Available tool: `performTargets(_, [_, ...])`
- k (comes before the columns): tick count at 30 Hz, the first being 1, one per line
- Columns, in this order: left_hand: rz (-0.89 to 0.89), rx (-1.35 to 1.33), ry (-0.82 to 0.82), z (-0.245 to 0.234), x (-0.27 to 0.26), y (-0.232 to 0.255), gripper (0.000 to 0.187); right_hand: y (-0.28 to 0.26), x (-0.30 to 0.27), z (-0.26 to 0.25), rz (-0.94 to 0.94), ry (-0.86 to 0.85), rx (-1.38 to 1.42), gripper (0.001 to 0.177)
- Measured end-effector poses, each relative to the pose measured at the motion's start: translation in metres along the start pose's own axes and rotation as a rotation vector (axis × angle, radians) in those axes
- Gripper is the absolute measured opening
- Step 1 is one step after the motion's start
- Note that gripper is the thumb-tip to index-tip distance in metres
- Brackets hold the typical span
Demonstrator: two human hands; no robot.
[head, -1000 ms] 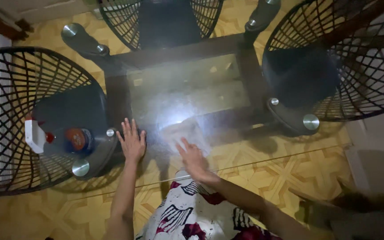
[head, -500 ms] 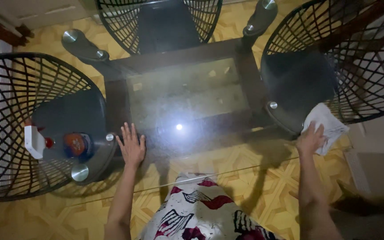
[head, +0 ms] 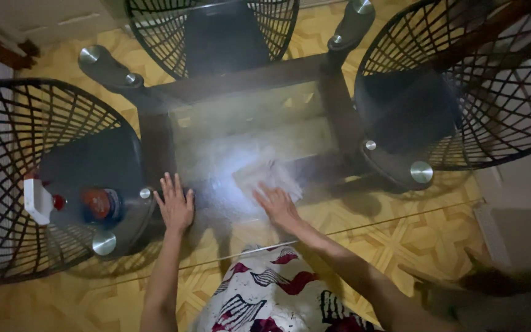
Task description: Wiping the surface of a glass dining table with a white cloth
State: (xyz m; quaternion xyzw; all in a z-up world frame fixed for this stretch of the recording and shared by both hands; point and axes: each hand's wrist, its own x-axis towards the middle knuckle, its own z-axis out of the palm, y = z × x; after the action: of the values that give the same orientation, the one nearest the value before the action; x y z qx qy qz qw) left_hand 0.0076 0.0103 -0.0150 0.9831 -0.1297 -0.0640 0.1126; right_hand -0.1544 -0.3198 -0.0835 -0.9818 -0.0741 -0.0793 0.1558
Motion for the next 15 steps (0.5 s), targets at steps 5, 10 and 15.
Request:
performTargets(5, [-0.026, 0.027, -0.031, -0.003, -0.002, 0.001, 0.067, 0.080, -0.109, -0.065, 0.034, -0.051, -0.155, 0.063])
performTargets(10, [0.002, -0.008, -0.010, -0.003, -0.004, -0.002, 0.069, 0.210, -0.193, -0.137, 0.447, -0.022, -0.348, 0.058])
performTargets(15, [0.004, -0.006, 0.004, -0.006, -0.003, 0.001, 0.067, 0.333, -0.215, -0.158, 0.849, 0.032, -0.313, 0.056])
